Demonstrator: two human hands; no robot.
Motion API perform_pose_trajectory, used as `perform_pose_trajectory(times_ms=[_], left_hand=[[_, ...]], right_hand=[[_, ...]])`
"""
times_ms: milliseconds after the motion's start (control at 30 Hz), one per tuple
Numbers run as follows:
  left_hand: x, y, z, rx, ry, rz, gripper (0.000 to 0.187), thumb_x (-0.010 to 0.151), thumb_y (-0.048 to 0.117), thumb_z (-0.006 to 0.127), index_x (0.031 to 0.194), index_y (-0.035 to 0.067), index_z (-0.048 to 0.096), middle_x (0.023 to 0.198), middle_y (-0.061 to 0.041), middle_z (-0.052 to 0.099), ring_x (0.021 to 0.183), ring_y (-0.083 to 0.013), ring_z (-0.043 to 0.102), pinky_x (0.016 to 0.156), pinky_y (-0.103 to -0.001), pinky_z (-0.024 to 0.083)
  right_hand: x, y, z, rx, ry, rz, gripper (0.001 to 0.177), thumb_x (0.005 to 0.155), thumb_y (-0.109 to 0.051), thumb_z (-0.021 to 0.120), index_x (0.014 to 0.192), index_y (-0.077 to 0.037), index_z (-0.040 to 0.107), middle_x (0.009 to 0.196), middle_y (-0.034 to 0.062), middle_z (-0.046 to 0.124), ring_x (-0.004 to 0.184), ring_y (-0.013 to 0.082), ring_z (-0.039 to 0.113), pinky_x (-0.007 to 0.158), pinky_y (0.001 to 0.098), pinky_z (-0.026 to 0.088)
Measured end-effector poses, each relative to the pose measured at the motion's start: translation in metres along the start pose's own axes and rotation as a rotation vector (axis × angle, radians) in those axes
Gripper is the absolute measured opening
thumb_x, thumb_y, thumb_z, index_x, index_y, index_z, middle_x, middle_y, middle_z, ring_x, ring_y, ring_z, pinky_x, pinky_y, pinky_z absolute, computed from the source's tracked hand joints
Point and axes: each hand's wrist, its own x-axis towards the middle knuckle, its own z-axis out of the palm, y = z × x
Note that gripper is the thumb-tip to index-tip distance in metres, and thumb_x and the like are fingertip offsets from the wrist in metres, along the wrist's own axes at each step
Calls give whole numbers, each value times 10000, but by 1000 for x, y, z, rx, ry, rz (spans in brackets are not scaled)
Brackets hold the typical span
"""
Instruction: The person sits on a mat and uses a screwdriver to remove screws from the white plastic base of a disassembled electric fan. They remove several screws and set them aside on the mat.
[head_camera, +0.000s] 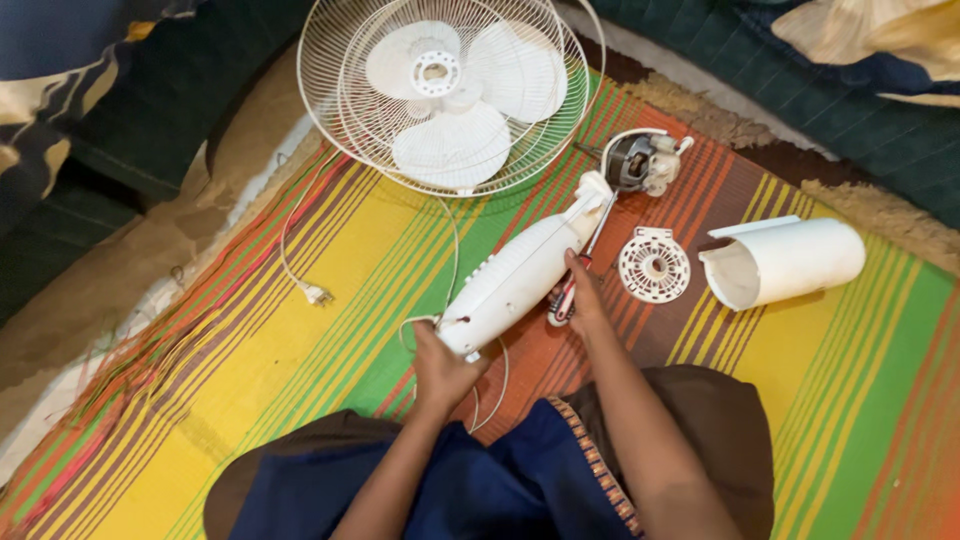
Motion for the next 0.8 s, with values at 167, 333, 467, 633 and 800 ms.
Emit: perform_pose_trajectory(times_ms=[167, 333, 467, 633, 800], left_hand=[[4, -16, 3, -4, -29, -102, 892, 548, 145, 886, 1250, -1, 355, 1112, -227, 660, 994, -368, 708, 843, -433, 580], [4, -47, 19, -187, -33, -73, 872, 566, 93, 858, 1257, -13, 337, 1128, -208, 655, 989, -304, 699, 852, -406, 577], [0, -72, 30, -399, -117, -108, 855, 619, 46, 816, 1286, -28, 288, 1170, -205, 633, 992, -265, 676, 853, -376, 577], [-5, -88, 37, -468, -264, -197, 870, 609, 96, 815, 1304, 30, 294, 1118, -137, 657, 951, -218, 697, 817, -354, 588], [-6, -89, 47, -156, -280, -26, 750, 599, 216, 895, 1151, -23, 447, 1013, -176, 718, 892, -272, 720, 781, -399, 584]], right_hand=[[21, 7, -11, -76, -40, -40, 306, 851, -335, 800, 987, -101, 657, 733, 8, 665, 521, 104, 566, 506, 284, 516], [1, -9, 7, -203, 4, -159, 276, 825, -247, 842, 948, -65, 674, 721, 22, 672, 518, 100, 570, 487, 266, 500], [-20, -28, 28, -332, 2, -327, 246, 806, -200, 869, 890, -44, 698, 720, 28, 692, 526, 92, 589, 484, 253, 484], [-40, -49, 43, -562, 58, -401, 255, 791, -191, 885, 814, -31, 688, 644, 38, 675, 481, 99, 579, 441, 257, 456], [-44, -58, 43, -695, 73, -392, 313, 781, -234, 910, 797, -24, 678, 638, 39, 672, 491, 79, 575, 452, 242, 462]])
